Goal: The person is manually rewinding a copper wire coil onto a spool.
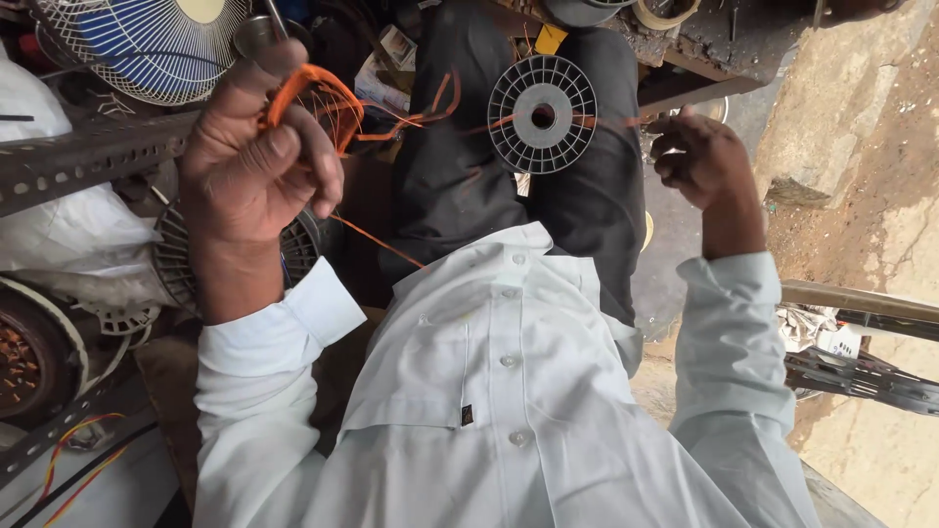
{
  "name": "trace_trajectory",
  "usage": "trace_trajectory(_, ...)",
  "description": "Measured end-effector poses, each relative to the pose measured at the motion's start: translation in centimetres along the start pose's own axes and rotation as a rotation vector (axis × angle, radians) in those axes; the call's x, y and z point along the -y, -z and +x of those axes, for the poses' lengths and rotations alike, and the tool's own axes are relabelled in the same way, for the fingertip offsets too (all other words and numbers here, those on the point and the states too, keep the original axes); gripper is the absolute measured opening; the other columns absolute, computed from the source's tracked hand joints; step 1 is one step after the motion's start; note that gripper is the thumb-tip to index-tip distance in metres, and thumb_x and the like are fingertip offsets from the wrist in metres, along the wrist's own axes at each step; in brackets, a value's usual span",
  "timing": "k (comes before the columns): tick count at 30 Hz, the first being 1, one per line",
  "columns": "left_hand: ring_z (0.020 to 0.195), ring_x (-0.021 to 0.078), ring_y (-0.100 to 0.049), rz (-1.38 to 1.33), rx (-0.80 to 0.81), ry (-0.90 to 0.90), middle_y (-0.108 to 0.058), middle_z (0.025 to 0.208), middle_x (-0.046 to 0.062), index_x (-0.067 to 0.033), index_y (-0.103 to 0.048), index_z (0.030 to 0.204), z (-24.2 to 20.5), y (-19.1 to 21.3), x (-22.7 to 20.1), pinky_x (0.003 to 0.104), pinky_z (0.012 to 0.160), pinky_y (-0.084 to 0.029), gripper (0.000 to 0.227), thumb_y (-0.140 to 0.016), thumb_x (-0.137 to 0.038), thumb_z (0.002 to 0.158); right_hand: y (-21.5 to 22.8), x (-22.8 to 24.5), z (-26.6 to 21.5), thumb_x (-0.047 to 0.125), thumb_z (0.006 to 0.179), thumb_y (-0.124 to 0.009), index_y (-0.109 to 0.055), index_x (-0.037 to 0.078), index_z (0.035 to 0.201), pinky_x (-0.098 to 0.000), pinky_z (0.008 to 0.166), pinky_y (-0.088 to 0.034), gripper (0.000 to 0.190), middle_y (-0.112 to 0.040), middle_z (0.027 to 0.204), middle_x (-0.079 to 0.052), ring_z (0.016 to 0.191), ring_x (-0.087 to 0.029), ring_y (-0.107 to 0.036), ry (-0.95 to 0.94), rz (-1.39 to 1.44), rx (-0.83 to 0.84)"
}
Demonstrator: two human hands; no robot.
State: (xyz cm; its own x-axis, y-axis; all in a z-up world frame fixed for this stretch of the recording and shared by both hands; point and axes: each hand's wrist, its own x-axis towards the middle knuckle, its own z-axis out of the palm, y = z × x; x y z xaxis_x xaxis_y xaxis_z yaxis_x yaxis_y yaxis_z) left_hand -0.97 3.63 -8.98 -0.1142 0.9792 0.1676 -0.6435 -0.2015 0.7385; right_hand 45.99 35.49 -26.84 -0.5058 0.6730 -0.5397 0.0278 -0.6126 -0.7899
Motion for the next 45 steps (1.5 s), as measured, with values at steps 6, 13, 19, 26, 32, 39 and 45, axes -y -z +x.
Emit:
trace_trajectory(6,0.078,0.0129,-0.071,0.588,0.244,0.342,-0.074,0.088,0.01,-0.0098,-0.042,0.159,-0.6,-2.4,-4.3,0.025,0.071,-0.059,0.056,-0.055,-0.006,0.105,-6.6,3.5,3.6,0.038,0.109,-0.053,-0.062,-0.002,0.122,-0.0386,0.074,-0.064,0.043,-0.071,0.099,-0.015,0.087,-0.028,-0.075,-0.052,0.168,-0.067)
trace_trajectory(13,0.083,0.0122,-0.07,0.684,0.194,0.472,-0.074,0.092,0.01,-0.0095,-0.036,0.161,-1.2,-4.7,-5.9,0.024,0.073,-0.06,0.062,-0.053,-0.002,0.102,-19.9,0.9,9.1,0.027,0.114,-0.062,-0.073,0.008,0.103,-0.0446,0.065,-0.054,0.025,-0.074,0.089,-0.016,0.078,-0.035,-0.071,0.846,-1.462,-0.122)
trace_trajectory(19,0.075,0.0157,-0.074,0.331,-0.019,0.153,-0.076,0.096,0.017,-0.011,-0.042,0.166,-2.0,-6.1,-6.1,0.026,0.067,-0.061,0.062,-0.058,-0.005,0.106,-31.9,-4.9,4.7,0.022,0.083,-0.067,-0.069,-0.002,0.107,-0.0634,0.096,-0.044,0.033,-0.071,0.085,-0.014,0.086,-0.032,-0.07,0.916,-1.73,0.354)
trace_trajectory(26,0.085,0.0197,-0.075,0.653,0.06,0.208,-0.073,0.106,0.021,-0.0161,-0.031,0.166,-1.8,-2.8,-7.9,0.03,0.071,-0.063,0.066,-0.051,-0.003,0.105,-25.7,-0.4,-8.0,0.024,0.092,-0.074,-0.074,0.004,0.094,-0.0494,0.086,-0.045,0.02,-0.072,0.084,-0.008,0.081,-0.026,-0.068,0.744,-1.081,0.482)
trace_trajectory(32,0.08,0.0194,-0.075,1.463,-0.078,0.352,-0.076,0.104,0.015,-0.0107,-0.036,0.16,-0.6,-0.4,-4.4,0.034,0.069,-0.063,0.061,-0.048,0.001,0.102,-19.6,-1.7,-11.5,0.026,0.101,-0.066,-0.074,0.001,0.091,-0.033,0.059,-0.05,0.028,-0.074,0.075,-0.011,0.066,-0.01,-0.064,0.231,-0.624,0.45)
trace_trajectory(39,0.076,0.0264,-0.071,0.004,-0.333,-0.249,-0.07,0.091,0.016,-0.0049,-0.048,0.141,-1.6,4.7,-3.7,0.034,0.057,-0.055,0.037,-0.057,-0.009,0.106,-14.4,-2.3,-10.6,0.028,0.102,-0.066,-0.068,-0.001,0.088,-0.0353,0.061,-0.049,0.032,-0.068,0.076,-0.009,0.069,-0.022,-0.062,0.393,-0.997,0.023)
trace_trajectory(45,0.072,0.0236,-0.071,-0.069,-0.232,-0.262,-0.072,0.097,0.016,-0.01,-0.041,0.15,-1.2,4.1,-2.2,0.028,0.049,-0.052,0.055,-0.064,-0.01,0.1,-8.9,-1.9,-7.0,0.036,0.111,-0.059,-0.066,-0.001,0.107,-0.0386,0.063,-0.055,0.038,-0.07,0.092,-0.013,0.079,-0.027,-0.068,0.09,-0.146,-0.012)
